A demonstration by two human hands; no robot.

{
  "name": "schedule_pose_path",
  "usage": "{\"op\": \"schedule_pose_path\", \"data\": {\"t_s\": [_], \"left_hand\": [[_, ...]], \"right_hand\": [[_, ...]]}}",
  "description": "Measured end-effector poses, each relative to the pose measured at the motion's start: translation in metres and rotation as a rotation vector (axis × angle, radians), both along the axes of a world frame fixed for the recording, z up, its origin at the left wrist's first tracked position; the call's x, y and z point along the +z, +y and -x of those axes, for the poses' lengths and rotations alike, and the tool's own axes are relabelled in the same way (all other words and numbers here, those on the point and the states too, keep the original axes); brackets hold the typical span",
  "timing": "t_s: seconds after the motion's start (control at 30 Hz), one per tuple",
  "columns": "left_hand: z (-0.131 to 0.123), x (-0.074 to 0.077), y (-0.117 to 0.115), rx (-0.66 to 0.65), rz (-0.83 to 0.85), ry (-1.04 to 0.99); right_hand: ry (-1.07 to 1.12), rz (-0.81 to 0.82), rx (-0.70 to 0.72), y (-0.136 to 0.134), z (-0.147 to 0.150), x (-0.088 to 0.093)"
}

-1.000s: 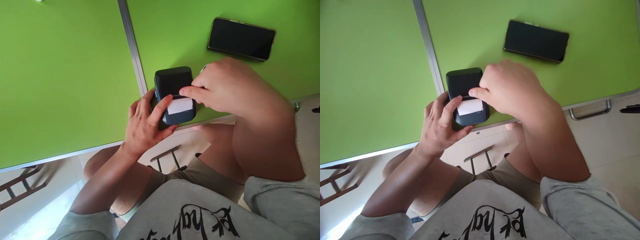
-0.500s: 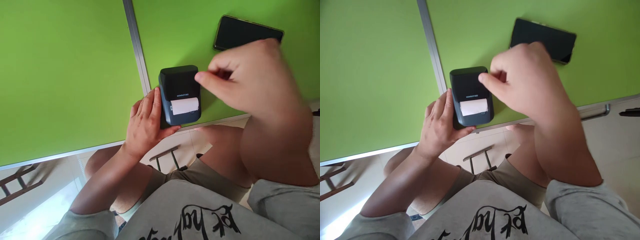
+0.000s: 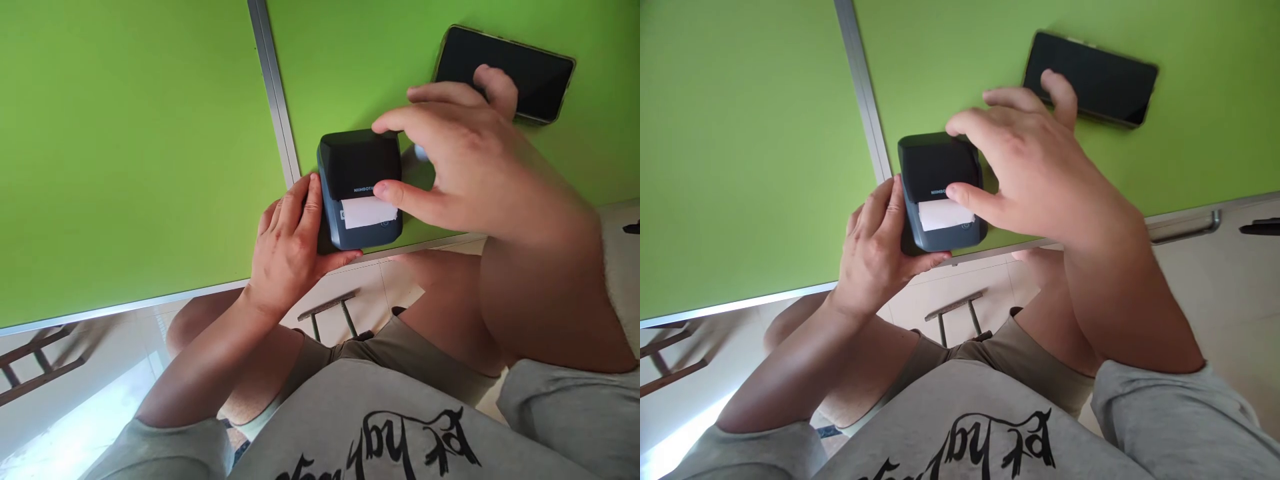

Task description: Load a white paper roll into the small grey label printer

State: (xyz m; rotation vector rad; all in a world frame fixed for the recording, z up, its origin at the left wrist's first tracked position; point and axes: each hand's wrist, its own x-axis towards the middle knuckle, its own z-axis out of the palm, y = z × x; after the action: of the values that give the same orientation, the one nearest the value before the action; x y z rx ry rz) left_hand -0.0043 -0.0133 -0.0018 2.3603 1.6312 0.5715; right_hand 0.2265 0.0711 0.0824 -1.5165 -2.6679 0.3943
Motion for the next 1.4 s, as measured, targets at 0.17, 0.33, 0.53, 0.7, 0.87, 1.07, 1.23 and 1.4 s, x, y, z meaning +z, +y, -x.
{"op": "schedule_pose_path", "data": {"t_s": [0.17,0.33,0.53,0.7,0.87,1.07,1.23,1.4], "left_hand": [[0.002,0.0,0.001,0.016,0.044,-0.047],[0.003,0.005,0.002,0.008,0.08,-0.092],[0.003,0.009,0.004,0.007,0.096,-0.144],[0.003,0.007,0.005,0.024,0.085,-0.14],[0.003,0.005,0.006,0.029,0.085,-0.128],[0.003,0.004,0.004,0.031,0.088,-0.113],[0.003,0.005,0.004,0.017,0.083,-0.119],[0.003,0.006,0.005,0.013,0.072,-0.1]], "right_hand": [[0.019,-0.003,-0.022,-0.004,0.002,0.004],[0.006,0.021,-0.029,-0.008,0.006,0.003],[0.045,0.005,-0.015,-0.01,0.005,-0.004],[0.064,0.023,-0.002,-0.011,0.004,-0.004],[0.057,0.032,-0.018,-0.01,0.004,-0.003],[0.059,0.039,-0.059,-0.006,0.005,-0.002],[0.032,0.003,-0.114,-0.003,0.004,0.005],[0.227,-0.195,-0.06,-0.002,0.004,0.011]]}}
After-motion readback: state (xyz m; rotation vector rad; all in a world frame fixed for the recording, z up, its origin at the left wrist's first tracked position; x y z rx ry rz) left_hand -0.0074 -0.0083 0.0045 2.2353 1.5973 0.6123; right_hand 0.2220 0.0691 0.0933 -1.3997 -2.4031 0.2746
